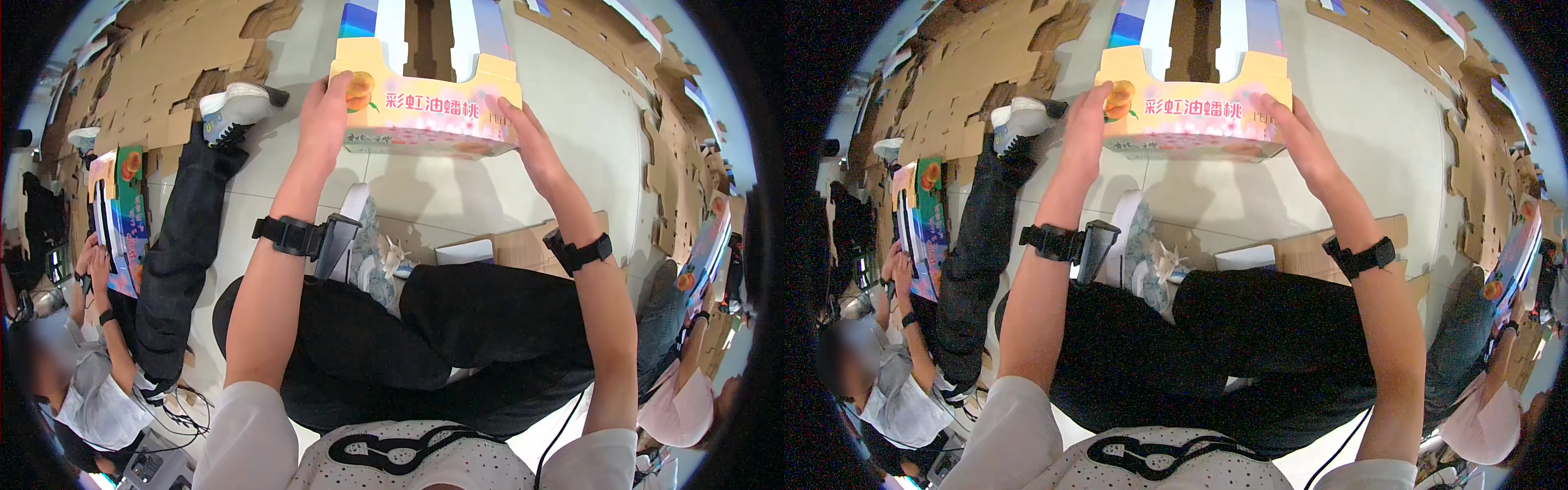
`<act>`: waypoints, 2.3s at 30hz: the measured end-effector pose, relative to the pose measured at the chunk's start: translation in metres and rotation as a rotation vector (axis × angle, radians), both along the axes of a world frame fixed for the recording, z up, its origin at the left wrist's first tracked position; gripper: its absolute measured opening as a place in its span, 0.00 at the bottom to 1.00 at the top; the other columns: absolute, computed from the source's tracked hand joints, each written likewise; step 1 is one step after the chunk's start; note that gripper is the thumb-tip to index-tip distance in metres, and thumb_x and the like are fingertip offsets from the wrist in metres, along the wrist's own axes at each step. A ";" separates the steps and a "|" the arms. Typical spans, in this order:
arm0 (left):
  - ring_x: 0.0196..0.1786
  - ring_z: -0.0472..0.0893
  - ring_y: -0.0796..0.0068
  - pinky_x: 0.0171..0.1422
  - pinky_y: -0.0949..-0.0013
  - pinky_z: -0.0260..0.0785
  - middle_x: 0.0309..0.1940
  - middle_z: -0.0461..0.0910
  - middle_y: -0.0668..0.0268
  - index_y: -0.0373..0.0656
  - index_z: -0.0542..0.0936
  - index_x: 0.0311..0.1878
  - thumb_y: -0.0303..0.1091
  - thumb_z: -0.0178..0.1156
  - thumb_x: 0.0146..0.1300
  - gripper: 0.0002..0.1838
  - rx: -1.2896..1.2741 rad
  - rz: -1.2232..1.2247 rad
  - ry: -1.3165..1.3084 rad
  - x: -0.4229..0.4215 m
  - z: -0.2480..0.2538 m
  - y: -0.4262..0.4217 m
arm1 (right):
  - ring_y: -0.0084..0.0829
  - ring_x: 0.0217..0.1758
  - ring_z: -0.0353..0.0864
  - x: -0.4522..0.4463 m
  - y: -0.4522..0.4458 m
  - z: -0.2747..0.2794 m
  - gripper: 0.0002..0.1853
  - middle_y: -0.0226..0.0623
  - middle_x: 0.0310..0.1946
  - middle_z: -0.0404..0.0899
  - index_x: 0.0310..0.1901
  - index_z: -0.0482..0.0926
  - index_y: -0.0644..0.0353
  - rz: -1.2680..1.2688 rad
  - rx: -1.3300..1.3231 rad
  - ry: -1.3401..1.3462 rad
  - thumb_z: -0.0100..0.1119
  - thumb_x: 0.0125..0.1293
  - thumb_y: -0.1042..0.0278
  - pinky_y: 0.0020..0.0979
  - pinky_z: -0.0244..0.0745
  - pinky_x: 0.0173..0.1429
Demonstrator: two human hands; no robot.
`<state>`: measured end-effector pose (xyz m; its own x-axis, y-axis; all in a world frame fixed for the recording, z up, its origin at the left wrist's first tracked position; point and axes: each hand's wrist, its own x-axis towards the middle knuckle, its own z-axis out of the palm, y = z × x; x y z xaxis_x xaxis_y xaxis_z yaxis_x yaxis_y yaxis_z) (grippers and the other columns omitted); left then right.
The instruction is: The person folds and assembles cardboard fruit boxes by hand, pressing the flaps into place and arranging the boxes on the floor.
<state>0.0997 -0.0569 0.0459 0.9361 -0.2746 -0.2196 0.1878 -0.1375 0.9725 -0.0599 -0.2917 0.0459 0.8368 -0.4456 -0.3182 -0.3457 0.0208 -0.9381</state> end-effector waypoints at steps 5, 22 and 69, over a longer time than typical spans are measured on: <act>0.57 0.78 0.68 0.64 0.67 0.65 0.55 0.80 0.56 0.32 0.76 0.62 0.50 0.58 0.65 0.32 -0.106 -0.034 0.151 0.015 -0.019 0.005 | 0.32 0.62 0.74 0.000 -0.014 -0.017 0.41 0.41 0.59 0.76 0.68 0.68 0.64 -0.006 0.166 0.044 0.58 0.65 0.36 0.38 0.61 0.71; 0.49 0.78 0.71 0.57 0.68 0.68 0.46 0.83 0.59 0.31 0.81 0.54 0.47 0.58 0.66 0.27 -0.007 0.061 -0.084 0.015 -0.014 0.007 | 0.28 0.55 0.76 -0.010 0.000 -0.008 0.41 0.38 0.51 0.80 0.63 0.72 0.67 0.057 0.092 0.055 0.64 0.61 0.37 0.31 0.69 0.62; 0.53 0.83 0.69 0.59 0.68 0.72 0.53 0.83 0.54 0.30 0.76 0.62 0.48 0.64 0.63 0.32 0.034 -0.051 -0.123 0.015 -0.014 0.006 | 0.36 0.63 0.70 -0.004 -0.001 -0.002 0.45 0.46 0.63 0.71 0.71 0.61 0.68 -0.248 0.327 -0.090 0.52 0.67 0.35 0.37 0.60 0.70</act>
<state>0.1146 -0.0513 0.0315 0.9416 -0.3167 -0.1141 0.0596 -0.1767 0.9825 -0.0634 -0.2931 0.0436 0.7478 -0.5249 -0.4066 -0.2096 0.3945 -0.8947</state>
